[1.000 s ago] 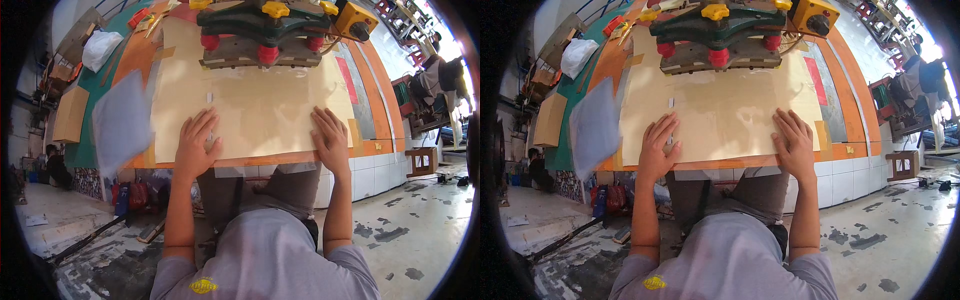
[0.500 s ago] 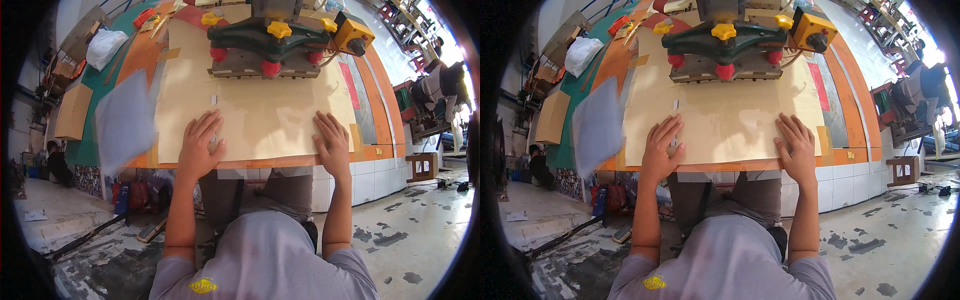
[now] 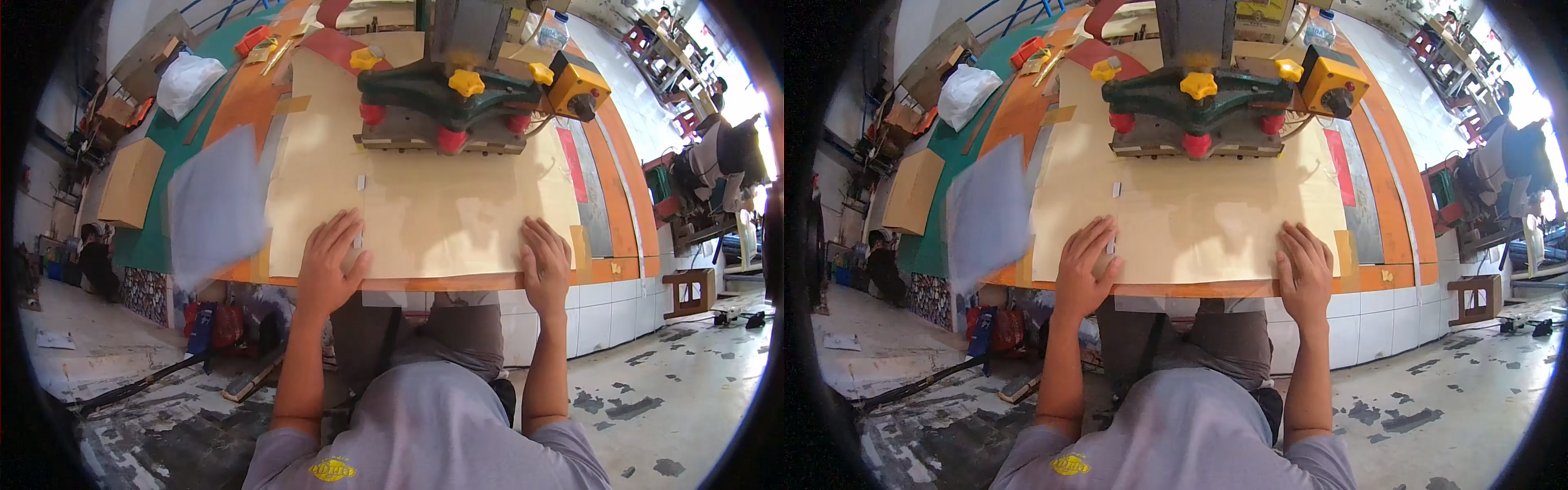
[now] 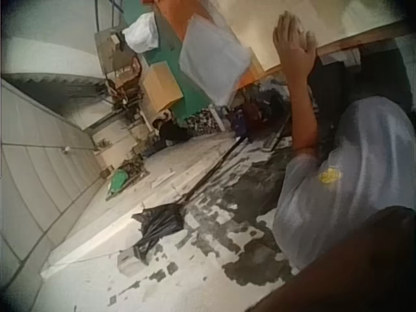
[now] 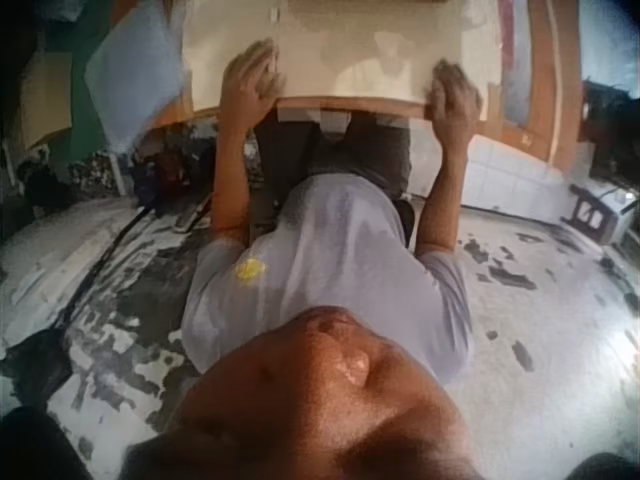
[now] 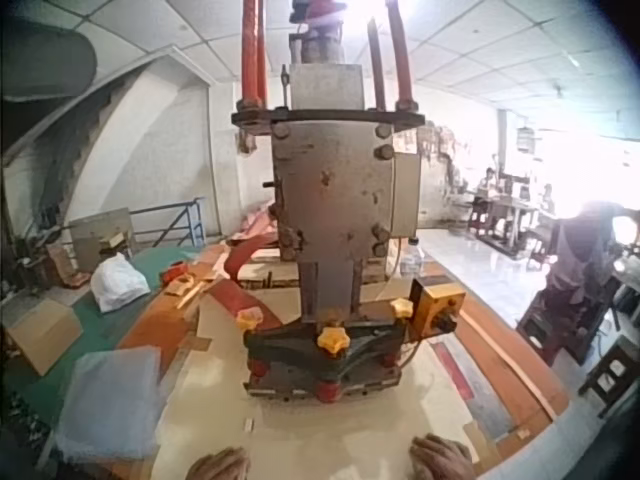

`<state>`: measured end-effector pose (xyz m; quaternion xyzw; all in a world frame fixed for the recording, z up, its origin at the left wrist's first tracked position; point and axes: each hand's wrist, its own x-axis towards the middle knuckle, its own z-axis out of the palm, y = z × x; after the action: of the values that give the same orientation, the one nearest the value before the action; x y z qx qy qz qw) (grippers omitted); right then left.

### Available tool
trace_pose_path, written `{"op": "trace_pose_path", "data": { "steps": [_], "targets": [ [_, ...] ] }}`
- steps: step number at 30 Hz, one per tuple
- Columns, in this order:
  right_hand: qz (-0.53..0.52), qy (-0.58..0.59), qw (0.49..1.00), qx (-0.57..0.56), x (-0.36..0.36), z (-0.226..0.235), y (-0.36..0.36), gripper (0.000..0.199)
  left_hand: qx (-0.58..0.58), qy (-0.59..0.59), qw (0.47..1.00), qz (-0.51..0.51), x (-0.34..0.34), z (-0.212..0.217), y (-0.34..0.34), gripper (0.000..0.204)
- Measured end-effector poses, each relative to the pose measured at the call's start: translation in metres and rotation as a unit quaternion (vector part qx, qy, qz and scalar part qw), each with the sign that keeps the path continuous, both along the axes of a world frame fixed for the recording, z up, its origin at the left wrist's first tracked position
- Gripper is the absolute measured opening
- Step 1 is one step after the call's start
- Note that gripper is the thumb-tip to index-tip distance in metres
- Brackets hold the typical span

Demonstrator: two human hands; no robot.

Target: The person aligns plastic sheets on a machine bed, presses two activation buttons to trigger the press, and removes the sealed pieces.

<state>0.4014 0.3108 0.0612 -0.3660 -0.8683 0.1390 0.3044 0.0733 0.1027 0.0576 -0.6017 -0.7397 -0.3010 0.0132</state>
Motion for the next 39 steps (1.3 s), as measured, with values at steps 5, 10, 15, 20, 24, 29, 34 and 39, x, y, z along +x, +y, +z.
{"op": "trace_pose_path", "data": {
  "steps": [5,10,15,20,24,29,34,39],
  "targets": [
    [-0.048,0.067,0.993,0.08,0.015,-0.028,-0.011,0.027,0.046,0.02,0.997,0.053,0.015,-0.014,-0.025,0.05],
    [-0.104,0.044,0.972,0.207,0.017,-0.063,-0.019,0.043,0.147,0.134,0.971,0.132,0.019,-0.06,-0.035,0.045],
    [-0.111,0.08,0.967,0.215,0.013,-0.068,-0.017,0.046,0.201,0.165,0.95,0.171,0.021,-0.071,-0.023,0.042],
    [-0.112,0.08,0.967,0.214,0.016,-0.068,-0.017,0.045,0.199,0.161,0.951,0.172,0.022,-0.069,-0.024,0.041],
    [-0.113,0.084,0.969,0.205,0.016,-0.07,-0.018,0.045,0.203,0.159,0.951,0.171,0.022,-0.069,-0.024,0.041],
    [-0.108,0.082,0.969,0.205,0.014,-0.066,-0.018,0.044,0.197,0.157,0.953,0.17,0.022,-0.069,-0.025,0.041],
    [-0.11,0.082,0.97,0.201,0.015,-0.067,-0.016,0.044,0.204,0.132,0.958,0.152,0.021,-0.058,-0.022,0.037],
    [-0.108,0.08,0.971,0.197,0.015,-0.067,-0.018,0.044,0.117,0.038,0.983,0.138,0.009,-0.02,-0.025,0.028]
  ]
}}
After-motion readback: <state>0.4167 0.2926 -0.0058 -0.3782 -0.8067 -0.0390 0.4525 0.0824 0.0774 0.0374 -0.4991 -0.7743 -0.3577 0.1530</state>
